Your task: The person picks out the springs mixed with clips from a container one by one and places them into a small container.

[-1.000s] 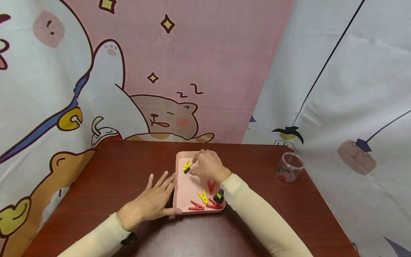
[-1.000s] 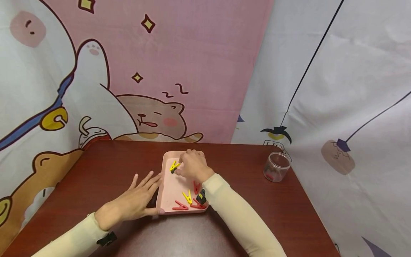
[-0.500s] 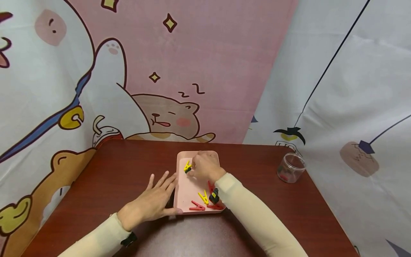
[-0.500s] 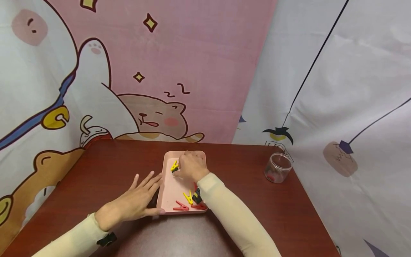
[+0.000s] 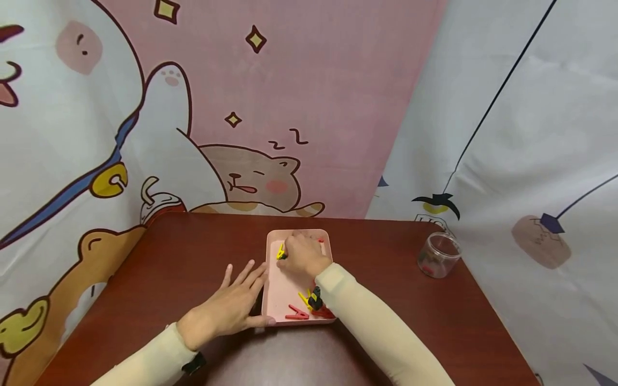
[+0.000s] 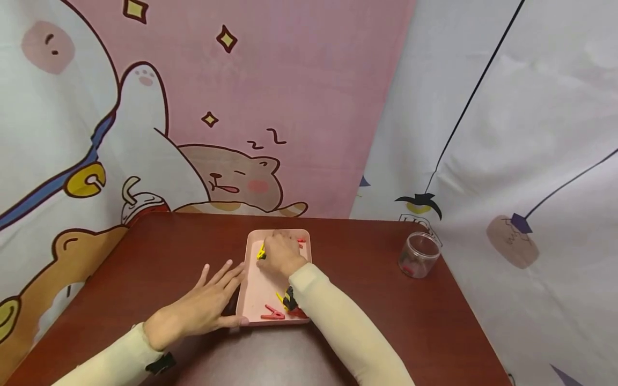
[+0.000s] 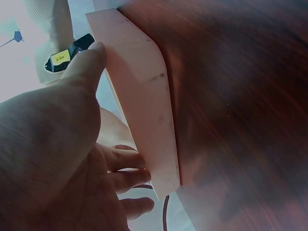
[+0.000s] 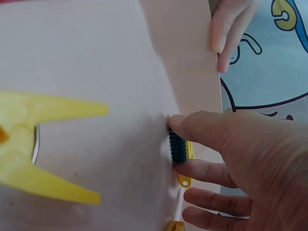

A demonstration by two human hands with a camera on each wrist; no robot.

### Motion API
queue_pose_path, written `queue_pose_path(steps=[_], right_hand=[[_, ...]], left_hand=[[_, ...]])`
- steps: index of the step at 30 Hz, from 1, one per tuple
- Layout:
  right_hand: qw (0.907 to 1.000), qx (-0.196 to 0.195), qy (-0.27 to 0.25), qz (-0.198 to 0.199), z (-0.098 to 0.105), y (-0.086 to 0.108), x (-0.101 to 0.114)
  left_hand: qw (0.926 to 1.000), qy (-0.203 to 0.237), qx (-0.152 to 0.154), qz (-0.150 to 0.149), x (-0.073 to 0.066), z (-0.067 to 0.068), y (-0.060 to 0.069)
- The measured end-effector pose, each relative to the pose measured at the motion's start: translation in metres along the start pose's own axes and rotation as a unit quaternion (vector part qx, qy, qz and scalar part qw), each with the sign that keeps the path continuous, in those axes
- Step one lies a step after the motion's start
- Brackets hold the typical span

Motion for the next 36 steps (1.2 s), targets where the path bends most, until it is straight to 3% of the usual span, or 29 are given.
queue_pose_path(steps=[30, 36], right_hand=[[0.9998, -0.019, -0.009, 0.002, 0.013, 0.009, -0.003], [0.9988, -0.042, 0.006, 0.025, 0.025, 0.015, 0.004]], left_hand=[[0.9999, -0.008, 0.006, 0.009, 0.000, -0.003, -0.002], [0.9999, -0.007, 0.007, 0.011, 0.000, -0.003, -0.001]])
Point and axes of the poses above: each hand's wrist, its own y-axis away from the middle knuckle, its own z-axis out of the back of the hand, x = y × z, the point moved 10 cm from there along -y, towards the middle knuckle, and after that the axes turned 13 degrees about z, right-handed, at the moved point
